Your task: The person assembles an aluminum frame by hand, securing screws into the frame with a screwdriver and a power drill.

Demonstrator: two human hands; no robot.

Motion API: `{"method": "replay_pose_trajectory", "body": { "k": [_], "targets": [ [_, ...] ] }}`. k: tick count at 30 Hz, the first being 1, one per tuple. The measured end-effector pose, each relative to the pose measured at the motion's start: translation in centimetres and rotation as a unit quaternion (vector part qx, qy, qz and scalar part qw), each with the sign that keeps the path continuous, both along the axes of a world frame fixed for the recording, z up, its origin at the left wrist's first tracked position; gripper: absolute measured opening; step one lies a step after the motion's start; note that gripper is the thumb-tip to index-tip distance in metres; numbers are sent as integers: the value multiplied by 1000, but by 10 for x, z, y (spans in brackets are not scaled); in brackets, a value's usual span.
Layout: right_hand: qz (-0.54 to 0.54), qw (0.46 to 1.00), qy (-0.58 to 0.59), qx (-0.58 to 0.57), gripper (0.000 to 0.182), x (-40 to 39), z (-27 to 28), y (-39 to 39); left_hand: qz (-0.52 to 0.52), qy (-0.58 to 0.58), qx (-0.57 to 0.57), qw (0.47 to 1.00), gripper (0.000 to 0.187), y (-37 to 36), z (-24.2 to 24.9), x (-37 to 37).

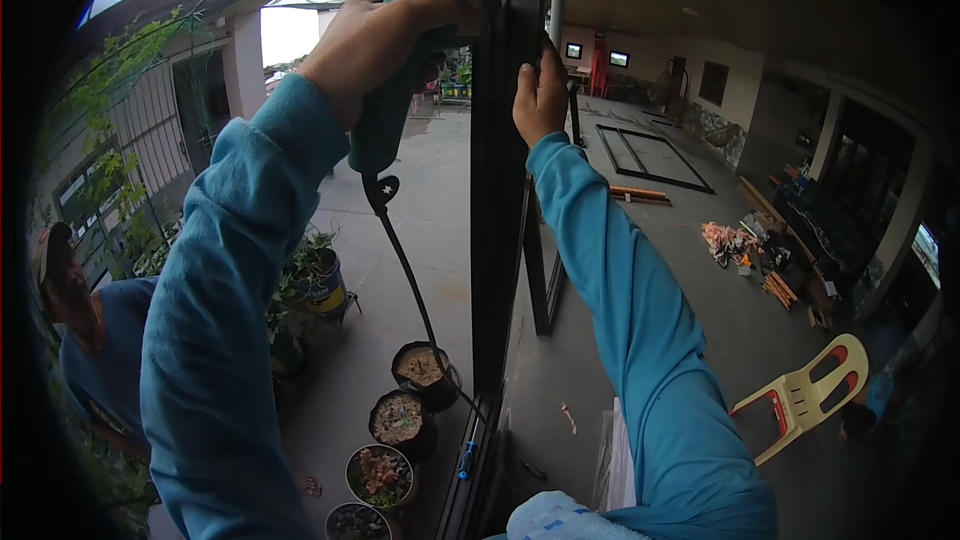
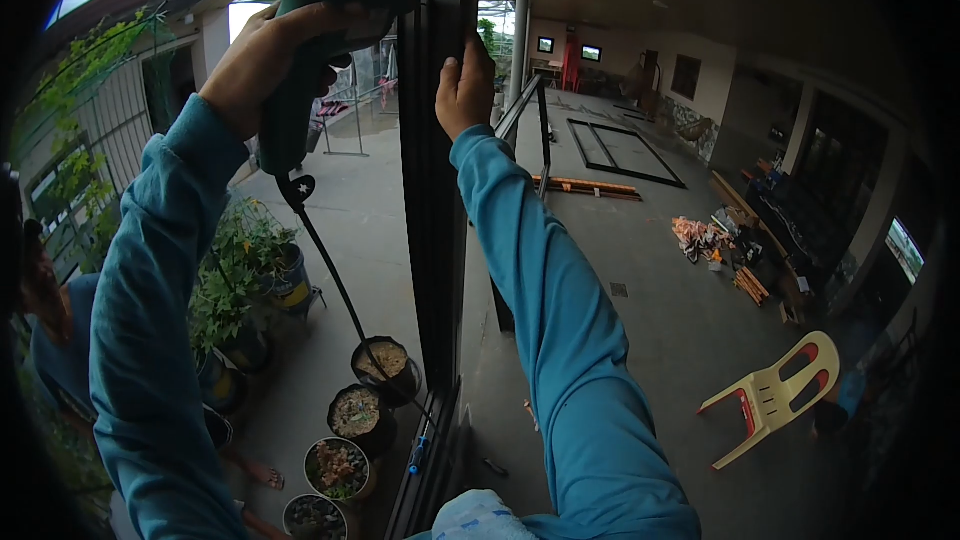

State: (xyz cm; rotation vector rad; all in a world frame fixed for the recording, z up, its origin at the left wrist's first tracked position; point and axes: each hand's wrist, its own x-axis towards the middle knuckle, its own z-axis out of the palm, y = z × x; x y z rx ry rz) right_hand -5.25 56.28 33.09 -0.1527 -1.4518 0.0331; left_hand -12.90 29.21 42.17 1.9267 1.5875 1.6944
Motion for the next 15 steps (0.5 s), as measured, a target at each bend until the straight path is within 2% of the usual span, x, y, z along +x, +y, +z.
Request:
{"method": "replay_pose_trajectory", "body": {
  "k": [2,5,9,11,12,14,15],
  "targets": [
    [1,1000,0,-20,45,0,0,-1,17,-14,-5,1000,55,1,5,6],
    [-4,1000,5,-29,44,-2,-1,0,50,75,21,996,54,0,14,12],
    [-20,1000,21,2,43,-2,1,-3,34,53,-28,998,55,2,19,11],
    [-27,999,23,7,43,-4,1,2,18,46,38,998,58,1,11,14],
    [-36,999,26,9,43,-4,-1,3,16,47,33,998,58,0,12,14],
    [-40,999,28,-11,43,-5,-1,6,34,138,-16,990,61,2,10,9],
    [-32,999,30,-26,42,-5,-1,5,24,106,-3,994,68,17,5,-9]
  ]
}}
